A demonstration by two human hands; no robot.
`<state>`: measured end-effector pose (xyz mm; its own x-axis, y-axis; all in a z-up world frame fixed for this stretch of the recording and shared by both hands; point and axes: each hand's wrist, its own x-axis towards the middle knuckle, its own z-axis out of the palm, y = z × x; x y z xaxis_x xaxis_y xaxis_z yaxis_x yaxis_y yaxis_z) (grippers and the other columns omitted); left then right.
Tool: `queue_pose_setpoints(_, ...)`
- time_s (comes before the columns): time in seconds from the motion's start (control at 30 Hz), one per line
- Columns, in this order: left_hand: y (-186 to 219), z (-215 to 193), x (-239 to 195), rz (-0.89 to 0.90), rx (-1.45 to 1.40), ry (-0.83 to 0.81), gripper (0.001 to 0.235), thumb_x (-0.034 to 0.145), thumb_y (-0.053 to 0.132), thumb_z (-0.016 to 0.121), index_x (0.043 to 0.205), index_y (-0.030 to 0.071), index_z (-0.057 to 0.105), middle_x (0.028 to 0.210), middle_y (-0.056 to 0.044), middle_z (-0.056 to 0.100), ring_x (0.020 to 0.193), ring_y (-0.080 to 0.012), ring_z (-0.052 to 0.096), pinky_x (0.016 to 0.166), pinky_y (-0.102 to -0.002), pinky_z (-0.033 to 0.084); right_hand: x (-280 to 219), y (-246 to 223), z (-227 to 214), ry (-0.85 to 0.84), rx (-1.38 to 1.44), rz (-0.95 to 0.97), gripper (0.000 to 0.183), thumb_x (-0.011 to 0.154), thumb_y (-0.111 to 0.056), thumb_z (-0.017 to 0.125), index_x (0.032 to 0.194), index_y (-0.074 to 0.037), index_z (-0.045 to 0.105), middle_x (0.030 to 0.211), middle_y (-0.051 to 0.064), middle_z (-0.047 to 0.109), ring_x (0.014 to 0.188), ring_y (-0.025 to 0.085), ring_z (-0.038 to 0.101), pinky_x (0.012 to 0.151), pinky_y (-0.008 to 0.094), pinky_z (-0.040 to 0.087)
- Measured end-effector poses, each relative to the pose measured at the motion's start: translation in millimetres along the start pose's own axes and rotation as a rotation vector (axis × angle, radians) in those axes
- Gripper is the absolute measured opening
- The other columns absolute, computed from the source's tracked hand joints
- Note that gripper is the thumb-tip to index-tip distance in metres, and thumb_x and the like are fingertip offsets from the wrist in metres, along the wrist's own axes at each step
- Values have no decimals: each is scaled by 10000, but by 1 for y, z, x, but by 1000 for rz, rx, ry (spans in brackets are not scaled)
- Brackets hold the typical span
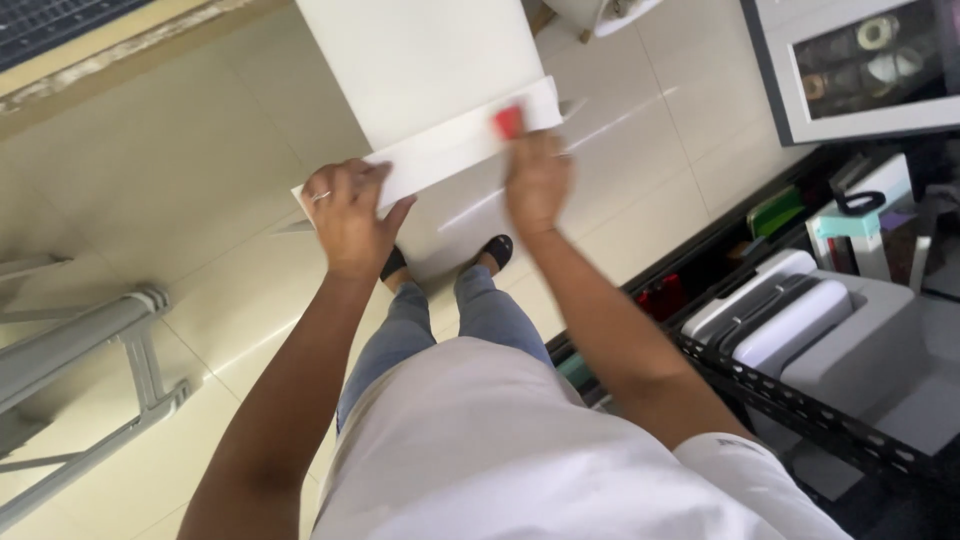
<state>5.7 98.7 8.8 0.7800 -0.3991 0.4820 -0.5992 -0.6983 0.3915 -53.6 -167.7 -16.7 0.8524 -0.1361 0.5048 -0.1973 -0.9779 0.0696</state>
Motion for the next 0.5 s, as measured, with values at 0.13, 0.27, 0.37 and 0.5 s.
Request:
queue_pose_setpoints(0.13,-22,-61,-9,-384,262,-271,1234,630,767,927,1529,99,411,1395,-184,517,1255,-376,458,1058,-512,326,-1,8,3,-20,14,284,568,1073,-133,669,1568,-211,402,1019,41,614,943,236,643,671,383,505)
queue_pose_setpoints(0.27,-28,-86,1,-649,-107,-398,1324,704,375,1004,1641,-42,166,940,-73,705,1235,-441,535,1171,-593,121,-23,-67,4,-77,117,37,393,1029,-161,573,1421,-161,546,1007,89,609,905,307,612,704,434,455)
queue_pose_setpoints(0.37,-22,-71,6,-654,-159,-423,1296,691,369,1006,1615,-72,212,874,-89,717,1140,-437,608,1179,-580,148,-15,-26,14,-106,103,27,492,1016,-195,592,1501,-223,510,1005,37,584,919,270,608,699,425,468)
queue_pose_setpoints(0.5,-5,-12,1,-643,-203,-309,1262,682,361,1021,1585,-50,241,897,-79,731,1095,-406,622,1132,-571,235,8,66,33,-19,-80,204,647,965,-168,695,1554,-207,432,990,43,570,850,277,622,610,453,478)
